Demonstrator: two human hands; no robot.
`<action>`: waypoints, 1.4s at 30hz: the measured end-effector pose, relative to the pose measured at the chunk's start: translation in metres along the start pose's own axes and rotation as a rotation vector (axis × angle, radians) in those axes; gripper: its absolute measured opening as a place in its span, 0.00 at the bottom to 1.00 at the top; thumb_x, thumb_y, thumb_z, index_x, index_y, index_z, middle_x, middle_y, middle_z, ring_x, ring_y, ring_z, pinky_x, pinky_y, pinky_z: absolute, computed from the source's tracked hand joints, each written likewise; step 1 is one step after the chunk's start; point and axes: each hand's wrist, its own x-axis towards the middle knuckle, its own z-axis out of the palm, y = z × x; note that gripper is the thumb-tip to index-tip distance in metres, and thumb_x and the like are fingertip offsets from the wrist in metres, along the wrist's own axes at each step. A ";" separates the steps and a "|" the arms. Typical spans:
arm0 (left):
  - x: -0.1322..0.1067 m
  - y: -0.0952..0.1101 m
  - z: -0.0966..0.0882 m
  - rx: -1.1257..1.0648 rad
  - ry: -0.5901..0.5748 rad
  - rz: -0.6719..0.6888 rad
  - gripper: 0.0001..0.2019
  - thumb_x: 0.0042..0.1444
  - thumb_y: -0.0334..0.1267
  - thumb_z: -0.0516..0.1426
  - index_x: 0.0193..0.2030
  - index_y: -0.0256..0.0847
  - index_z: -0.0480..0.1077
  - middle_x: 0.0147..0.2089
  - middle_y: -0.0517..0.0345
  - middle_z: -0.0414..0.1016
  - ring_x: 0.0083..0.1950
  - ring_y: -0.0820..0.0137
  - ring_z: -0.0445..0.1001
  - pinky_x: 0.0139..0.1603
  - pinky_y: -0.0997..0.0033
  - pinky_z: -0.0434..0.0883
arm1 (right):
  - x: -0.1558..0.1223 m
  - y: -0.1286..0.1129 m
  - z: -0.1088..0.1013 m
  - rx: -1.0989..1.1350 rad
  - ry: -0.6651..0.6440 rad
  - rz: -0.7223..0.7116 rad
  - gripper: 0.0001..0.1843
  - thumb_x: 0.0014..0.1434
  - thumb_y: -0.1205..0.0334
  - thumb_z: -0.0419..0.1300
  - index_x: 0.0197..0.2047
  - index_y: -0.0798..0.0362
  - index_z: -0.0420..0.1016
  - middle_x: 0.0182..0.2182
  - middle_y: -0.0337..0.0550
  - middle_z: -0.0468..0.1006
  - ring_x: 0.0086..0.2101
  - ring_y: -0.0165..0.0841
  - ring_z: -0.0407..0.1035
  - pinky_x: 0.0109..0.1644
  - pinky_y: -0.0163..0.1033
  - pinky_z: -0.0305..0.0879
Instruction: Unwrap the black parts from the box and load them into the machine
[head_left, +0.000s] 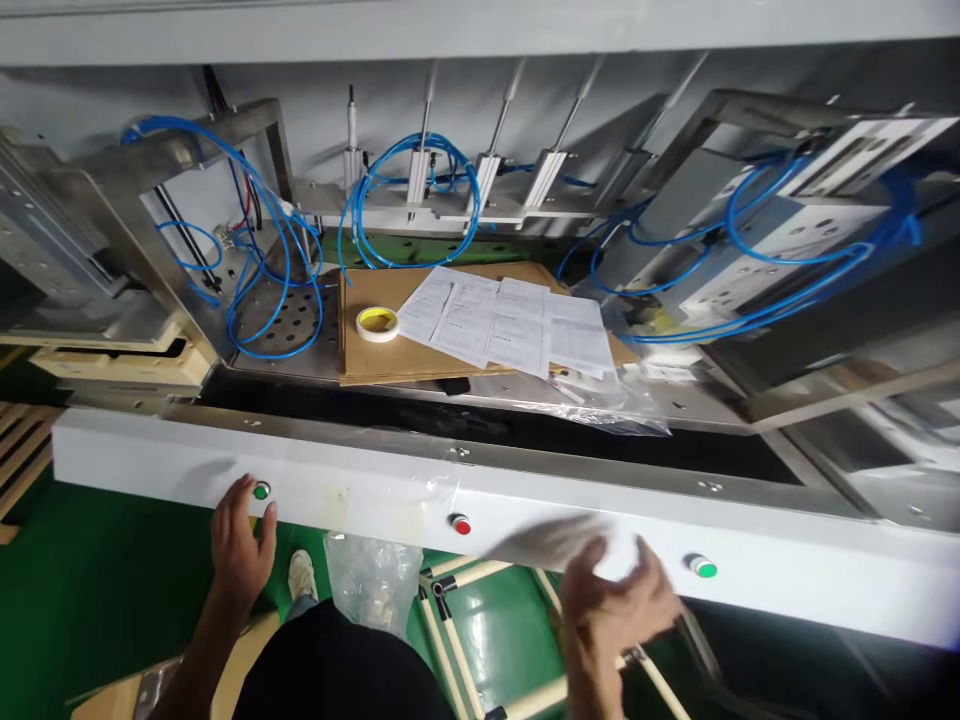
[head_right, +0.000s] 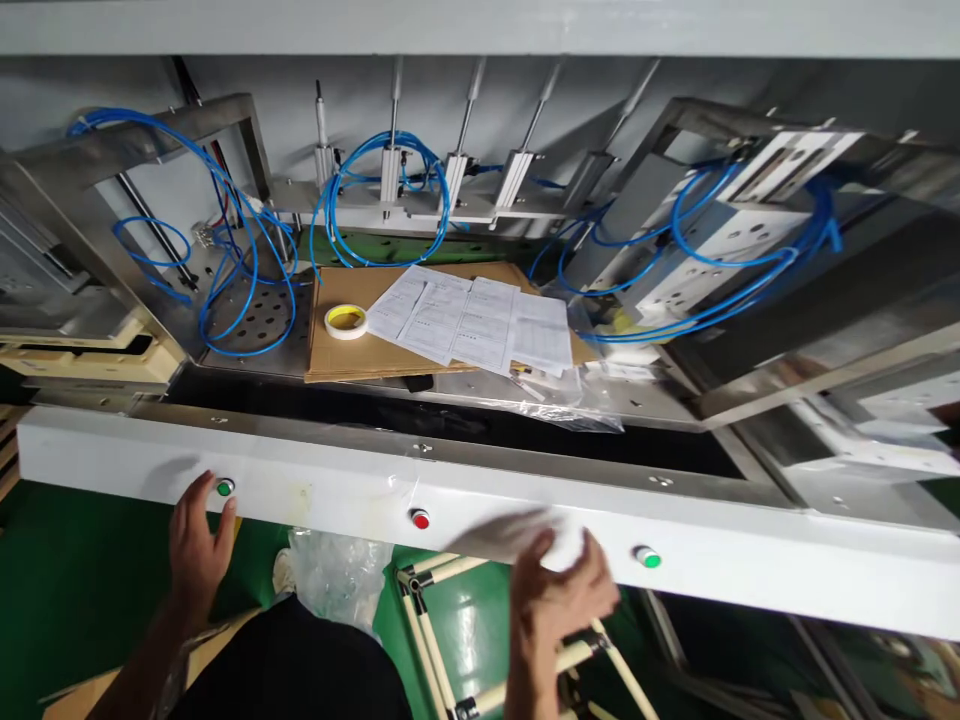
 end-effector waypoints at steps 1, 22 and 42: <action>0.010 0.003 0.000 0.006 -0.029 0.046 0.28 0.72 0.41 0.58 0.75 0.39 0.61 0.68 0.35 0.74 0.69 0.47 0.72 0.69 0.44 0.69 | -0.007 -0.025 0.003 0.041 -0.016 -0.103 0.27 0.67 0.56 0.61 0.65 0.62 0.73 0.48 0.66 0.80 0.49 0.57 0.74 0.52 0.62 0.68; 0.067 -0.038 0.016 -0.035 -0.352 0.232 0.37 0.71 0.56 0.55 0.80 0.41 0.54 0.77 0.41 0.64 0.80 0.44 0.58 0.80 0.35 0.51 | -0.024 -0.131 0.015 0.077 -0.572 -0.647 0.40 0.70 0.40 0.59 0.78 0.48 0.60 0.70 0.53 0.72 0.71 0.52 0.59 0.72 0.55 0.56; -0.040 -0.024 0.000 -0.264 -0.051 -0.424 0.22 0.75 0.49 0.46 0.61 0.36 0.68 0.57 0.35 0.77 0.59 0.52 0.78 0.61 0.46 0.77 | -0.020 -0.130 0.015 0.430 -0.494 -0.427 0.38 0.69 0.42 0.59 0.74 0.53 0.64 0.69 0.65 0.71 0.64 0.57 0.70 0.64 0.65 0.68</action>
